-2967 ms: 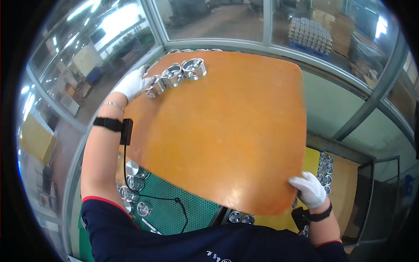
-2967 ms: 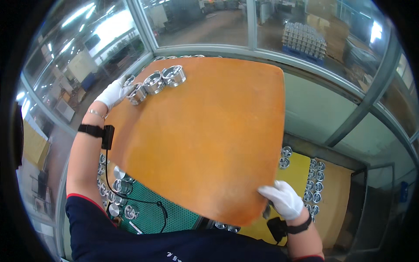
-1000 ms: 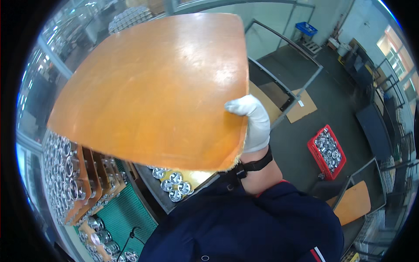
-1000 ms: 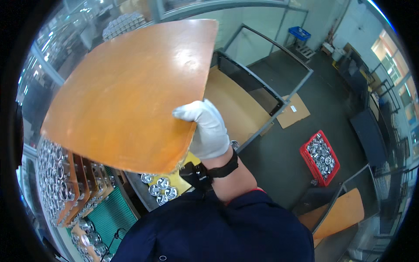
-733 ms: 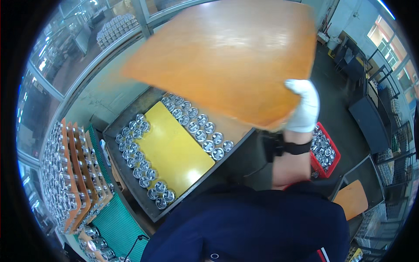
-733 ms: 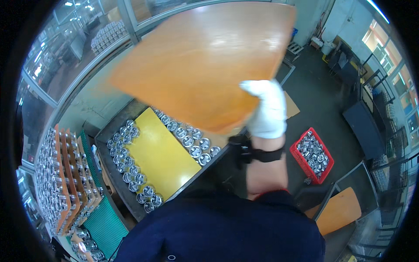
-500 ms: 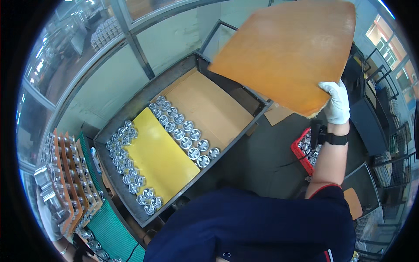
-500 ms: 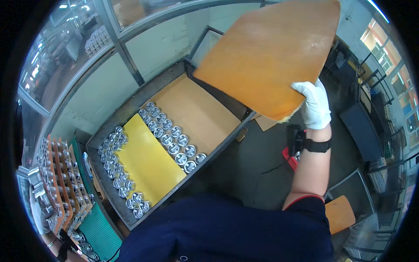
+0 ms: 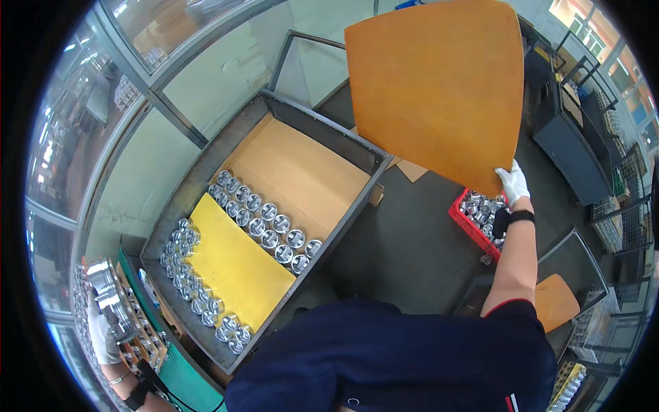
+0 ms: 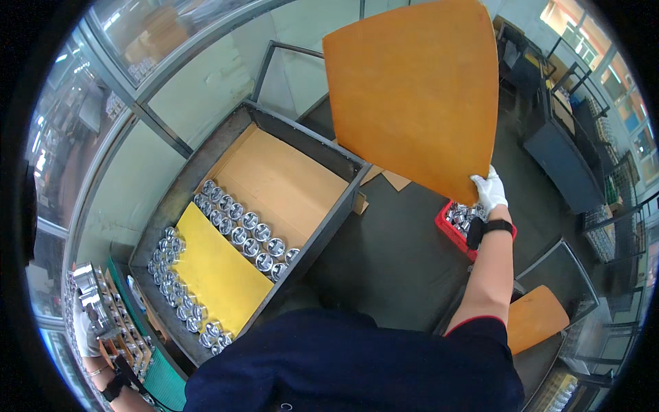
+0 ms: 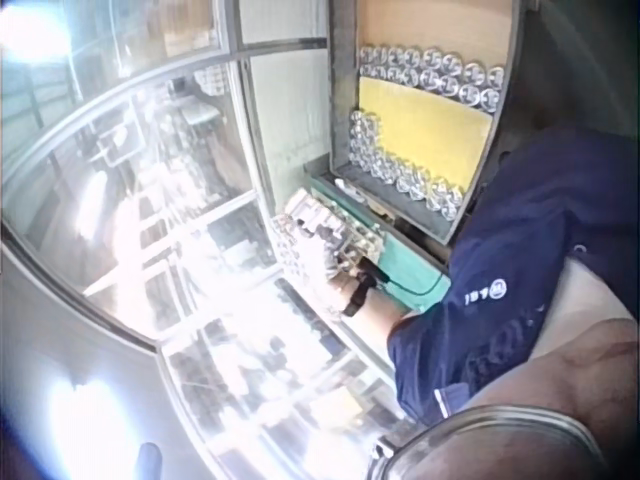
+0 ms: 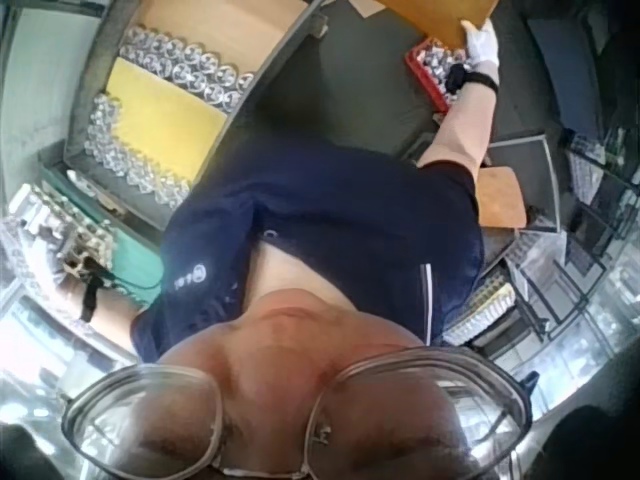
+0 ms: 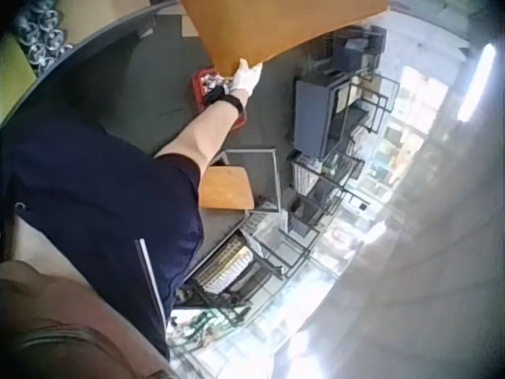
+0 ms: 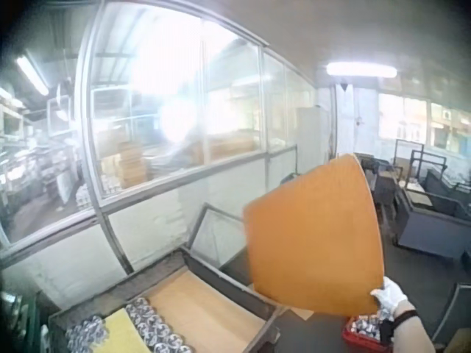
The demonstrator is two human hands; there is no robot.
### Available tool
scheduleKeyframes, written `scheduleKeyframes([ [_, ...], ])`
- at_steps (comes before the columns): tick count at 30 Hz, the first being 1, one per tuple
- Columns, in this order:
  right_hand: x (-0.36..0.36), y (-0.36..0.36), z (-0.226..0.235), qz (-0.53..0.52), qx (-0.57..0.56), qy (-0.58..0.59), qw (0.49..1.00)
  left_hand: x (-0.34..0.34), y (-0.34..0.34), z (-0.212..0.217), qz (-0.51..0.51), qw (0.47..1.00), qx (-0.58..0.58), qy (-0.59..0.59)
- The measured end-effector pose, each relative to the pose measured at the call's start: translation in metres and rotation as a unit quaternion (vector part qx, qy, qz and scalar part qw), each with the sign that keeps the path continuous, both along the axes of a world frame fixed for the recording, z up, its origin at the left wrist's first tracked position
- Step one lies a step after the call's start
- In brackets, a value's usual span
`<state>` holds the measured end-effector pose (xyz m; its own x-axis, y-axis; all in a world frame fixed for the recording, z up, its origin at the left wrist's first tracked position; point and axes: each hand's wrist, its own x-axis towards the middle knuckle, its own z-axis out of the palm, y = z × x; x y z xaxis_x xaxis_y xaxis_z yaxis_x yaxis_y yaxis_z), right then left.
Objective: Sorting and inspecting metal pistons using an array of dial gauges.
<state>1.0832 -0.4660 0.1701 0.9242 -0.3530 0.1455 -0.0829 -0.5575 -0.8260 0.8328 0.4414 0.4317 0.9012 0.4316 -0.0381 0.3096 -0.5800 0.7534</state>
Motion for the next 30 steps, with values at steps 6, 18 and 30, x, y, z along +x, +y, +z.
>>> scheduleKeyframes([
  [6,0.042,-0.033,-0.058,-0.230,-0.192,0.181,0.937,-0.014,-0.031,-0.030,-0.034,0.998,-0.002,-0.049],
  [18,0.030,0.029,-0.156,-0.134,-0.181,0.271,0.936,-0.103,-0.043,-0.070,0.144,0.989,0.004,0.005],
  [30,-0.013,0.142,-0.324,0.643,-0.516,0.185,0.535,-0.128,-0.066,-0.047,0.277,0.923,0.189,0.187],
])
